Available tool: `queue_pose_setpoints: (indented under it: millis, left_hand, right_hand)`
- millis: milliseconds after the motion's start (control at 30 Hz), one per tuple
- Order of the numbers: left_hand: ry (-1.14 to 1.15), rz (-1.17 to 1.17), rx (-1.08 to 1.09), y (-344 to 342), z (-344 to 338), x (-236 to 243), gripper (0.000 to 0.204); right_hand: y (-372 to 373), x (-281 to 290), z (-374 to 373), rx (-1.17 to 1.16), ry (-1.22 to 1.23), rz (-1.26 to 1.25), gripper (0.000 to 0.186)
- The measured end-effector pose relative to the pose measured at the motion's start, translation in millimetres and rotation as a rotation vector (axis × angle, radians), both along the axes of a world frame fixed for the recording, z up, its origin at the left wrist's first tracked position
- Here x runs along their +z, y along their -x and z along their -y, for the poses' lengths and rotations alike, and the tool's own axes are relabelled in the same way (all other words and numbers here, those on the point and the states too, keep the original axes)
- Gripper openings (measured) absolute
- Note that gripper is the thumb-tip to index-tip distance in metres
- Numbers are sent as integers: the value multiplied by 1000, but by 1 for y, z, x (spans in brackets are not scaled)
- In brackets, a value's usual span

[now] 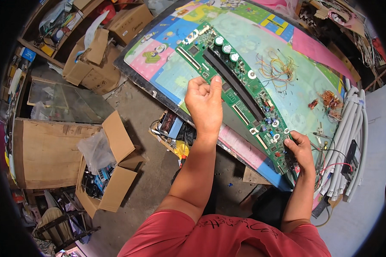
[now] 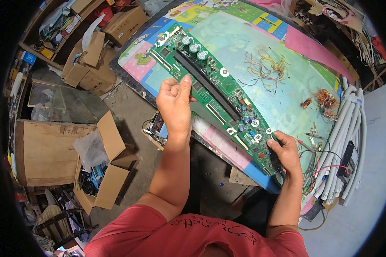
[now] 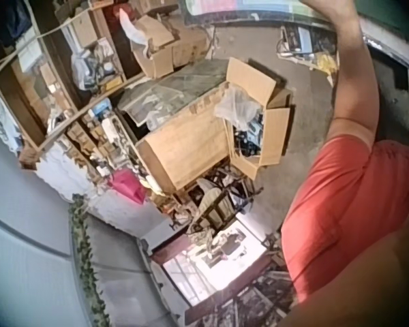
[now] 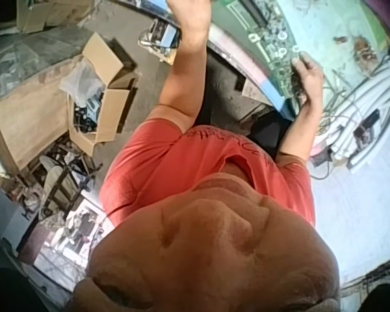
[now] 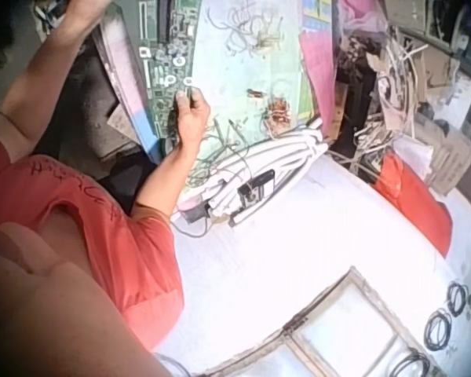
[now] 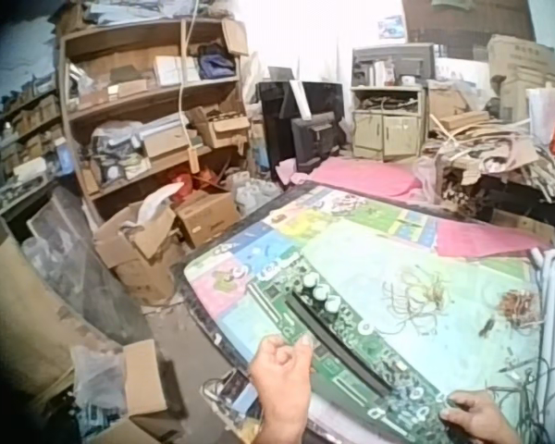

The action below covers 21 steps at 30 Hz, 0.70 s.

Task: The person works at a cluttered table, handling a green circuit board and small copper wire coils. They pick up and inspect the board, manipulate the coils, and use scissors to cut a yellow wire. The person also briefly adjusts the camera and rubs their hands.

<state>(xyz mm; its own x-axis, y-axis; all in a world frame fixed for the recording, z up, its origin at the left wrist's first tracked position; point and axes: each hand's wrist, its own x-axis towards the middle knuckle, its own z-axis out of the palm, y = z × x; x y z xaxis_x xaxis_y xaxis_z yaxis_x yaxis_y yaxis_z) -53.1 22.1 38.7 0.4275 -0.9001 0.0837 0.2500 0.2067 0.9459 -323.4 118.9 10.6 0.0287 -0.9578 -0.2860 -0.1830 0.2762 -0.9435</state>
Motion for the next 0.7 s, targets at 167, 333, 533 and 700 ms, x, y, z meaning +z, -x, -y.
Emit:
queue_pose_setpoints:
  millis: [167, 333, 533, 700]
  left_hand:
    - [-48, 130, 16, 2, -1, 3, 39]
    - [-54, 115, 29, 4, -1, 4, 58]
    - [-69, 148, 39, 6, 0, 2, 68]
    - [-97, 142, 31, 5, 0, 1, 68]
  right_hand:
    - [1, 0, -1, -23, -26, 24, 7]
    - [1, 0, 0, 8, 26, -144, 7]
    - [0, -3, 1, -3, 162, -257, 11]
    - [1, -3, 1, 2, 190, -328, 12]
